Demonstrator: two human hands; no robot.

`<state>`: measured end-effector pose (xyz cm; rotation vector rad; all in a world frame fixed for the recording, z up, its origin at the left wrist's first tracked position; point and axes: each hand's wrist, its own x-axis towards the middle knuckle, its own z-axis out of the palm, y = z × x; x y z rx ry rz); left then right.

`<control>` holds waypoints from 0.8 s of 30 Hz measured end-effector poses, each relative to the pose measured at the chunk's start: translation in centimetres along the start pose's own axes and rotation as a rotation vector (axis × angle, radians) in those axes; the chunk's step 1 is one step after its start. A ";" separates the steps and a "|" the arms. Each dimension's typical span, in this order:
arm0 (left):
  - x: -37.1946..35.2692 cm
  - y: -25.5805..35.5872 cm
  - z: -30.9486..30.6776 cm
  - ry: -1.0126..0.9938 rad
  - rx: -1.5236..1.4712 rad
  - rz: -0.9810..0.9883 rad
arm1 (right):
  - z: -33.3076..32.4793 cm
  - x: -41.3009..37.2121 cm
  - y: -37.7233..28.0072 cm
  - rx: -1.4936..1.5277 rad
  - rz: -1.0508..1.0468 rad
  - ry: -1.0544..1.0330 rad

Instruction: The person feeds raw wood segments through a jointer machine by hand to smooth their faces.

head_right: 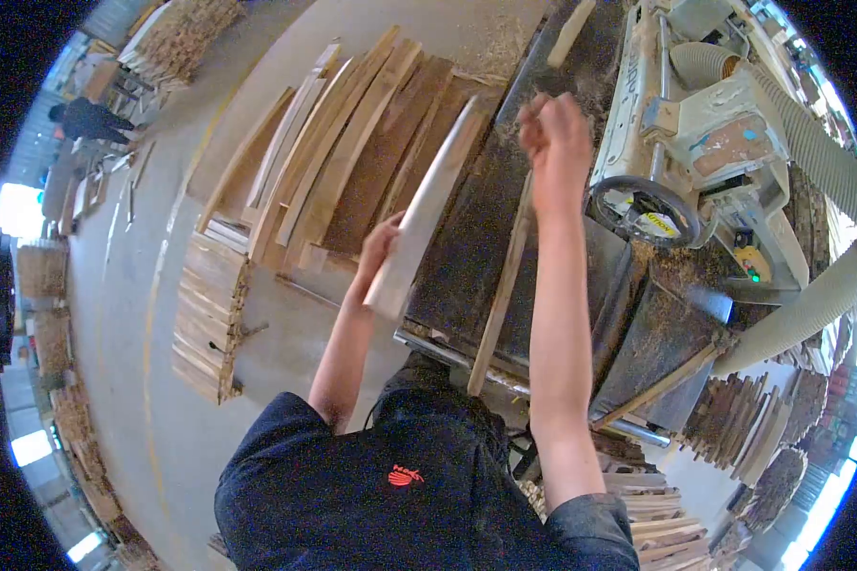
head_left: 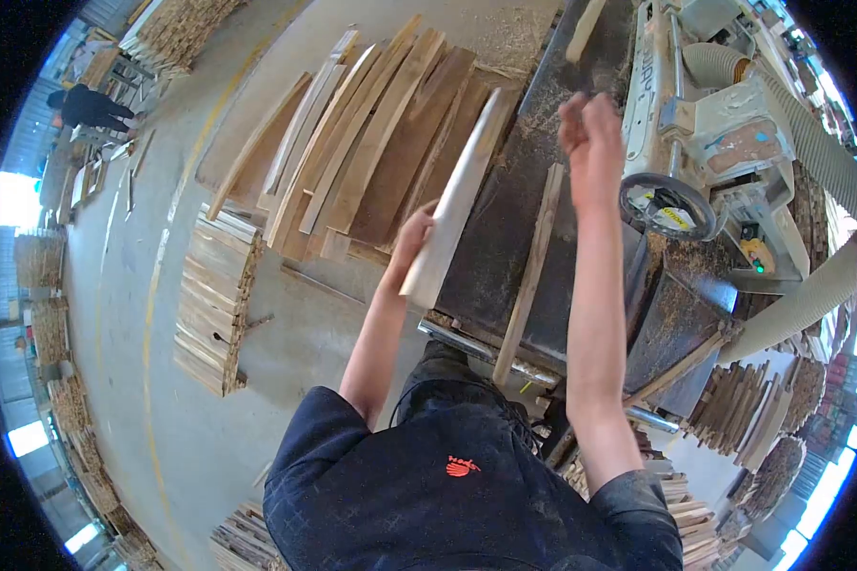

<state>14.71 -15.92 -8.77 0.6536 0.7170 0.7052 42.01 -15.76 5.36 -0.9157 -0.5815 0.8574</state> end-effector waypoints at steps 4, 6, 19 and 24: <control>-4.3 -0.8 1.7 -0.214 -0.858 -0.343 | -2.9 -12.5 4.3 -0.473 0.301 0.006; -4.3 -3.6 0.1 -0.299 -0.939 -0.418 | -6.2 -19.1 8.3 -0.613 0.155 0.041; -11.7 -15.3 6.7 0.101 1.157 0.440 | -11.9 -39.3 11.7 -0.546 0.608 0.098; -13.0 -17.3 6.7 -0.017 0.984 0.371 | -12.8 -39.5 11.1 -0.419 0.688 0.107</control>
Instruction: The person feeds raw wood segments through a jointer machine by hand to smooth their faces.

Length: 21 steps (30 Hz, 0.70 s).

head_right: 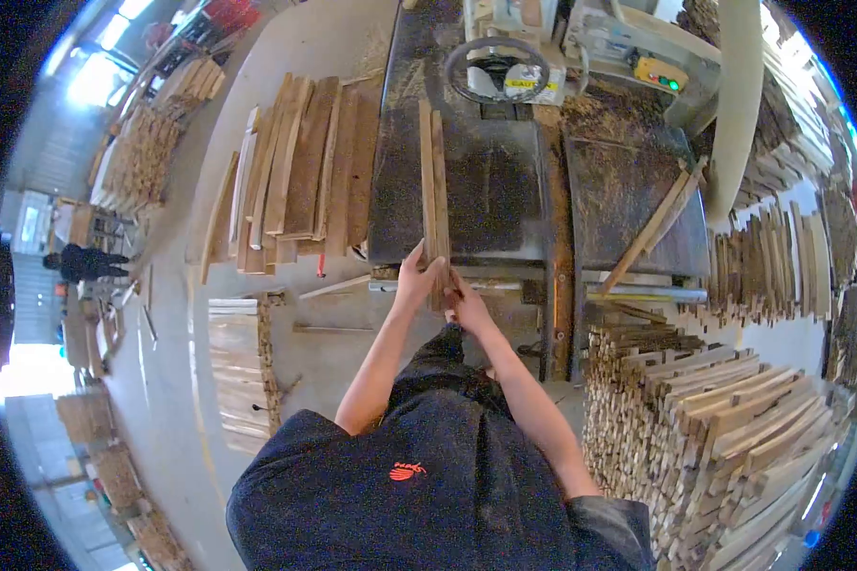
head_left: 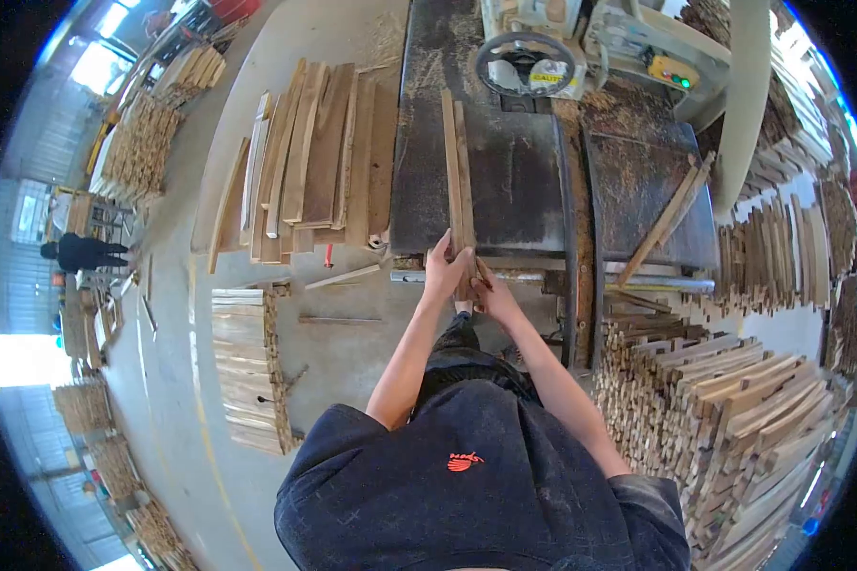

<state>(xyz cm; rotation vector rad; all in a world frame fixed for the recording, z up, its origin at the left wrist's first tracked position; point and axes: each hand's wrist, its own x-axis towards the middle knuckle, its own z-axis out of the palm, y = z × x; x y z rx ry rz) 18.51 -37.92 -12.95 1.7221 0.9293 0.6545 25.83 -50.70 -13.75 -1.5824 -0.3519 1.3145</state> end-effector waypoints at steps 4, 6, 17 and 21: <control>-0.2 0.5 -1.3 -0.058 0.002 -0.027 | -0.7 1.9 2.8 -0.236 -0.281 0.044; -0.3 3.6 -2.4 -0.078 -0.139 -0.147 | -1.3 2.0 3.0 -0.336 -0.380 0.081; -5.8 4.2 8.4 -0.255 0.409 0.161 | -4.1 -11.9 2.0 0.473 0.015 0.105; -3.4 3.0 15.0 -0.316 0.445 0.106 | -6.1 -10.6 7.9 0.706 0.215 0.200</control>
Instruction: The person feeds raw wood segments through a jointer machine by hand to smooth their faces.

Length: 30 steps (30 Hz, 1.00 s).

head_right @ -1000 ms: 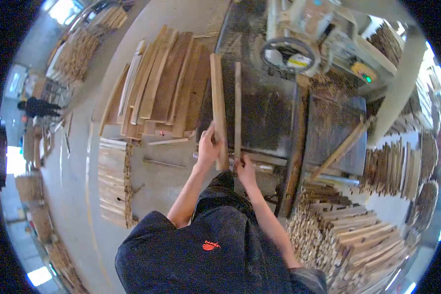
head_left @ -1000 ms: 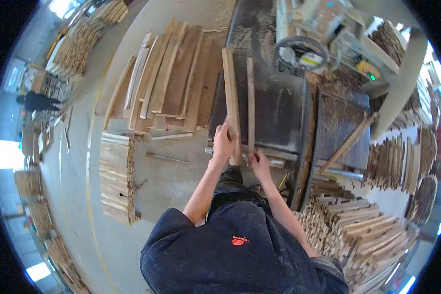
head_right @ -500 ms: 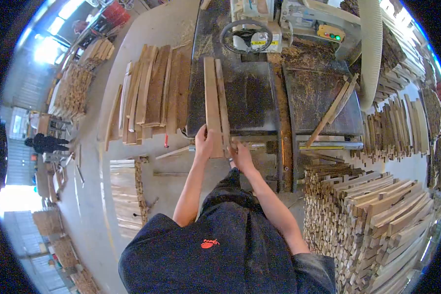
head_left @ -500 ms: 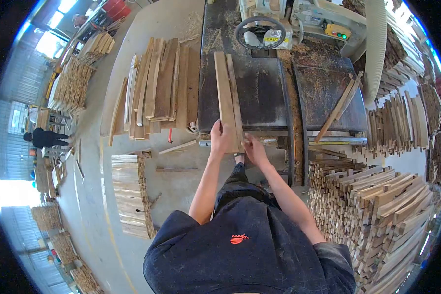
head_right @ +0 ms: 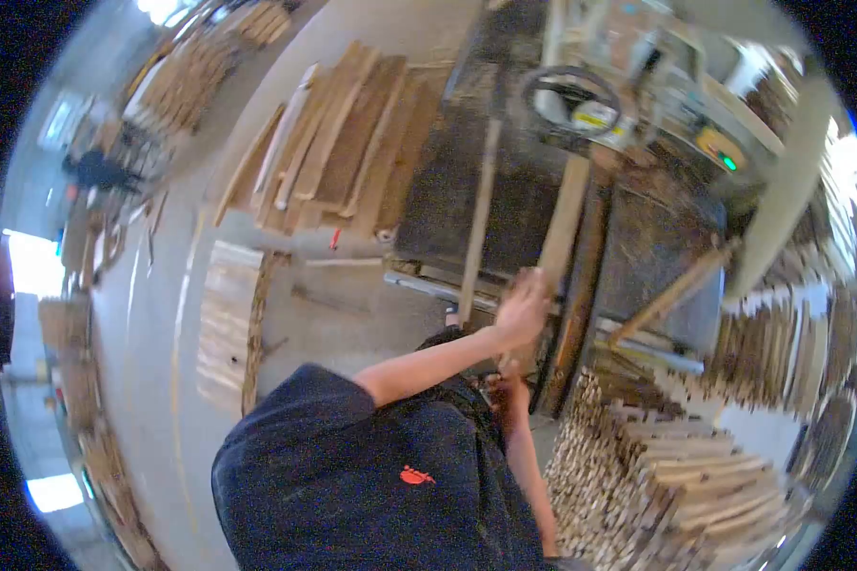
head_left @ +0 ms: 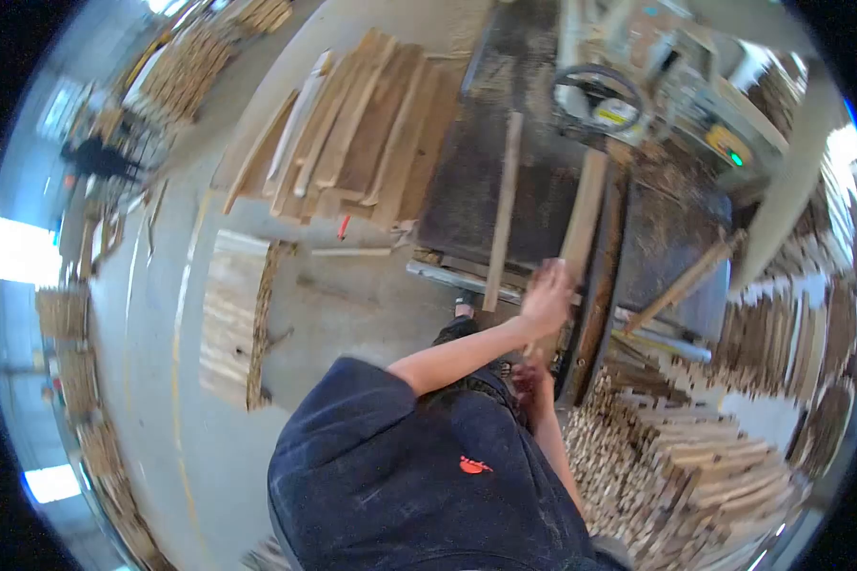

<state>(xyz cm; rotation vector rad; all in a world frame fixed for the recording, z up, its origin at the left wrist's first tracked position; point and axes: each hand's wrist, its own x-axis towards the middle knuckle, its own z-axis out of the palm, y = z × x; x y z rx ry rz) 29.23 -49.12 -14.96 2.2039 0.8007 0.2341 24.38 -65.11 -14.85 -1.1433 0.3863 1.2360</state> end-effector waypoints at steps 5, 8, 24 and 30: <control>7.3 2.5 2.3 0.231 0.165 -0.084 | 6.0 2.7 -5.4 0.020 -0.133 0.254; 13.3 1.8 2.1 0.446 0.010 0.050 | 6.2 7.3 -8.8 -0.032 -0.228 0.062; 24.6 -7.9 -20.8 0.438 -0.420 0.515 | 11.2 21.0 -22.8 0.172 -0.064 0.075; 14.7 -22.5 -37.2 0.929 0.576 -0.455 | 10.4 27.4 -28.7 0.237 0.106 -0.118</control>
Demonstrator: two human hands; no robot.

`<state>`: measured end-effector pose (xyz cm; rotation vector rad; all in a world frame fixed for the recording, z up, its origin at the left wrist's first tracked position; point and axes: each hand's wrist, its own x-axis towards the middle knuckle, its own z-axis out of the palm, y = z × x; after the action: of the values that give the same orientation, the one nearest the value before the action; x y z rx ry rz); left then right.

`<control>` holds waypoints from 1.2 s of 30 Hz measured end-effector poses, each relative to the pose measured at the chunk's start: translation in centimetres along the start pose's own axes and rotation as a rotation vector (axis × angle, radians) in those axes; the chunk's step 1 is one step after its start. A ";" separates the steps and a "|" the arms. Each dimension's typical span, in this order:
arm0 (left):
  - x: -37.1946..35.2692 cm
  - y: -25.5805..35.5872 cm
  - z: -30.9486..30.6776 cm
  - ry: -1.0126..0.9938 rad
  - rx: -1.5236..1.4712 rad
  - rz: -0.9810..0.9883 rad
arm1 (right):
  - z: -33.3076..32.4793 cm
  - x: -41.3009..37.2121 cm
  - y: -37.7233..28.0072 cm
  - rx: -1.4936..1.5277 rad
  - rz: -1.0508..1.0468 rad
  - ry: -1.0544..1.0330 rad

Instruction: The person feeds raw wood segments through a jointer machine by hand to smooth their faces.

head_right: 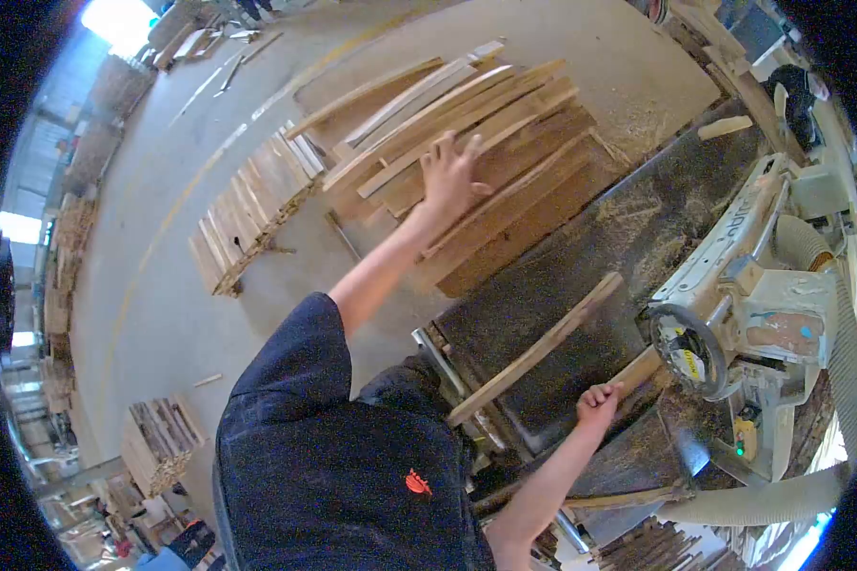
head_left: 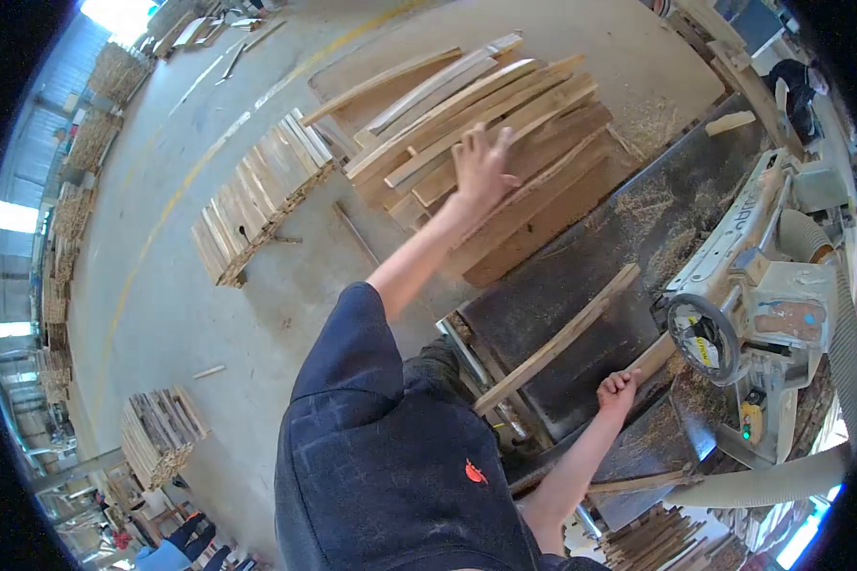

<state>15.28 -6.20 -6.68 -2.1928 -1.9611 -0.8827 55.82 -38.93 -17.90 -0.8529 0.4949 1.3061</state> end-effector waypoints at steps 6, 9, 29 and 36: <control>-1.1 -6.4 -4.6 -0.307 -0.533 -0.058 | 3.8 2.2 1.7 -0.497 -0.546 0.301; -5.4 -4.3 -9.6 -0.749 -1.315 -0.460 | 2.6 0.2 4.6 -0.499 -0.636 0.258; -37.1 13.4 -13.6 -1.312 -1.246 -0.233 | -5.4 -33.7 28.7 -0.432 -0.368 -0.084; -42.0 18.5 -6.2 -0.642 -0.447 0.496 | -14.0 -24.8 29.1 0.188 -0.216 0.146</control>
<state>29.38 -49.61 -14.77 -3.3468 -1.3166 -0.6236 24.23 -64.46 -15.63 -0.8231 0.6133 0.9881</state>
